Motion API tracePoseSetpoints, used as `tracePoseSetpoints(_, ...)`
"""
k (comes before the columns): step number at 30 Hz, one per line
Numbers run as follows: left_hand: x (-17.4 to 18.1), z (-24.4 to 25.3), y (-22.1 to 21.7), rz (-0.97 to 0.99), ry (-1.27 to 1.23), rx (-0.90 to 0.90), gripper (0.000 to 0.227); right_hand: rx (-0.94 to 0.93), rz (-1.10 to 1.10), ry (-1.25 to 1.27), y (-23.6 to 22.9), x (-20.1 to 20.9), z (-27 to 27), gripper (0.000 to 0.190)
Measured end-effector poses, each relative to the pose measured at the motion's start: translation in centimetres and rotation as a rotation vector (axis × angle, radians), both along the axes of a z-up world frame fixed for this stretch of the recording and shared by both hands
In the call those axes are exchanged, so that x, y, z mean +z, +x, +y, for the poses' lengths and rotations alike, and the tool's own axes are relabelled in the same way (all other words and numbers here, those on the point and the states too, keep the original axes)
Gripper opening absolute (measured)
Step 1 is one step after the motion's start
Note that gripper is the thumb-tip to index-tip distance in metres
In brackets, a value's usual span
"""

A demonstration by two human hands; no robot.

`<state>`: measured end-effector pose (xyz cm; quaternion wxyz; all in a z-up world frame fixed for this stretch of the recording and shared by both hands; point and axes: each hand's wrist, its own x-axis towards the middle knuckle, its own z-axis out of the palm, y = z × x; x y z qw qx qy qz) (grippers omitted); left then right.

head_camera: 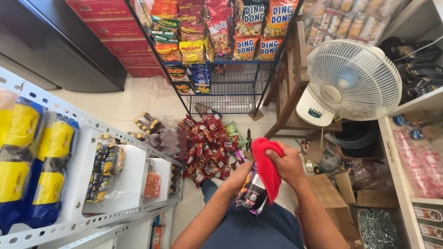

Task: The person wipes the surface of various snack packets with a red cloth. They pick up packets from a pile on the floor, wipe them, and place them on a wire rack. The person handles multiple snack packets one by one.

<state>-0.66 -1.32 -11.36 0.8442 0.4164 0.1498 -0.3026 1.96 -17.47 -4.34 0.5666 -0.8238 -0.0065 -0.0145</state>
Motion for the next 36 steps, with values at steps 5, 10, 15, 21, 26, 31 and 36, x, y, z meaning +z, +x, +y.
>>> tracePoseSetpoints(5, 7.2, 3.7, 0.5, -0.521, 0.688, -0.550, 0.065, -0.133, 0.031, -0.293, -0.3, 1.1, -1.1, 0.049)
tracePoseSetpoints(10, 10.6, 1.9, -0.1, -0.512, 0.661, -0.466, 0.071, -0.115, -0.100, -0.275, 0.3, 2.3, -1.0, 0.045)
tracePoseSetpoints(15, 9.2, 2.3, -0.4, -0.533, 0.376, -0.259, 0.061, -0.036, -0.055, -0.217, 0.4, 3.6, -2.3, 0.041)
tracePoseSetpoints(21, 5.3, 1.2, -1.0, -0.517, 0.445, -0.444, 0.073, 0.121, 0.198, -0.192, -0.3, 2.7, -2.1, 0.032)
tracePoseSetpoints(26, 8.0, 2.2, -0.8, -0.526, 0.414, -0.560, 0.081, 0.092, 0.183, -0.237, -0.7, -0.1, -3.2, 0.033)
tracePoseSetpoints(31, 8.6, 2.4, -2.8, -0.362, 0.254, -0.569, 0.082, -0.126, 0.253, -0.051, -2.1, -3.2, -4.1, 0.026)
tracePoseSetpoints(36, 0.6, 1.5, -3.0, -0.219, 0.134, -0.411, 0.051, -0.485, 0.156, 0.046, -1.5, -1.8, -4.9, 0.021)
